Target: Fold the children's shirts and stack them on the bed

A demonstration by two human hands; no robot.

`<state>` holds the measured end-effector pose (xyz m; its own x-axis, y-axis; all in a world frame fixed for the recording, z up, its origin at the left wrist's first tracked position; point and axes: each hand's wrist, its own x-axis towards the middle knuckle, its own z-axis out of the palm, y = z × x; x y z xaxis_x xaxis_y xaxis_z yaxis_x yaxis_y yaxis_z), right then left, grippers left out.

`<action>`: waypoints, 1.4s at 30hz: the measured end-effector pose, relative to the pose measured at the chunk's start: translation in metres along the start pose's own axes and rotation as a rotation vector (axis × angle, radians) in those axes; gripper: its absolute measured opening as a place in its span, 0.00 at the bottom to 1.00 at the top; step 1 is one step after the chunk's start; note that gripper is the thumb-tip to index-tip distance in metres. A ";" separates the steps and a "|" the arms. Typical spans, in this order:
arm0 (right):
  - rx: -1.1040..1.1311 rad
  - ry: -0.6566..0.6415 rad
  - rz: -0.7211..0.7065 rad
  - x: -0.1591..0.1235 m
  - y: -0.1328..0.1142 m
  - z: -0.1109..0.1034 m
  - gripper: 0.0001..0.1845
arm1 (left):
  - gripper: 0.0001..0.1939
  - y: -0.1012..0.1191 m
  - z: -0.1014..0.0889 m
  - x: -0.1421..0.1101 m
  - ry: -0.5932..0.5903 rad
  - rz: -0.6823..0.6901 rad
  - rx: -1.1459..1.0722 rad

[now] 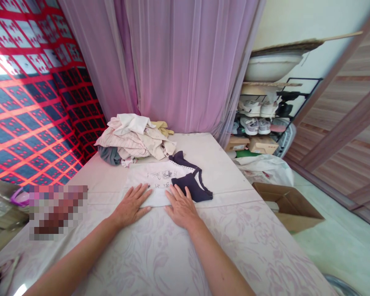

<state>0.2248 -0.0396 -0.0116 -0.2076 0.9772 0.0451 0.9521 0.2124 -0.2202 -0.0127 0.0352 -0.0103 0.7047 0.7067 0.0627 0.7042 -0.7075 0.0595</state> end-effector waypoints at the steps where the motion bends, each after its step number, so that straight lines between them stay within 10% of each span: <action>1: 0.000 -0.004 0.021 0.000 0.000 0.000 0.33 | 0.35 0.000 0.001 0.000 0.008 -0.005 0.000; 18: -0.100 -0.036 0.396 -0.046 0.050 -0.006 0.31 | 0.33 -0.004 0.006 -0.036 0.084 -0.205 0.038; 34: -0.090 0.032 0.445 -0.048 0.032 -0.012 0.30 | 0.30 0.004 -0.003 -0.038 0.064 -0.258 -0.011; 42: -0.057 0.216 0.396 -0.029 0.056 -0.034 0.21 | 0.25 -0.039 -0.026 -0.015 0.099 -0.208 -0.246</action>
<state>0.2916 -0.0562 0.0079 0.2206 0.9601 0.1718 0.9607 -0.1835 -0.2081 -0.0530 0.0523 0.0127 0.5275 0.8411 0.1194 0.7818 -0.5356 0.3193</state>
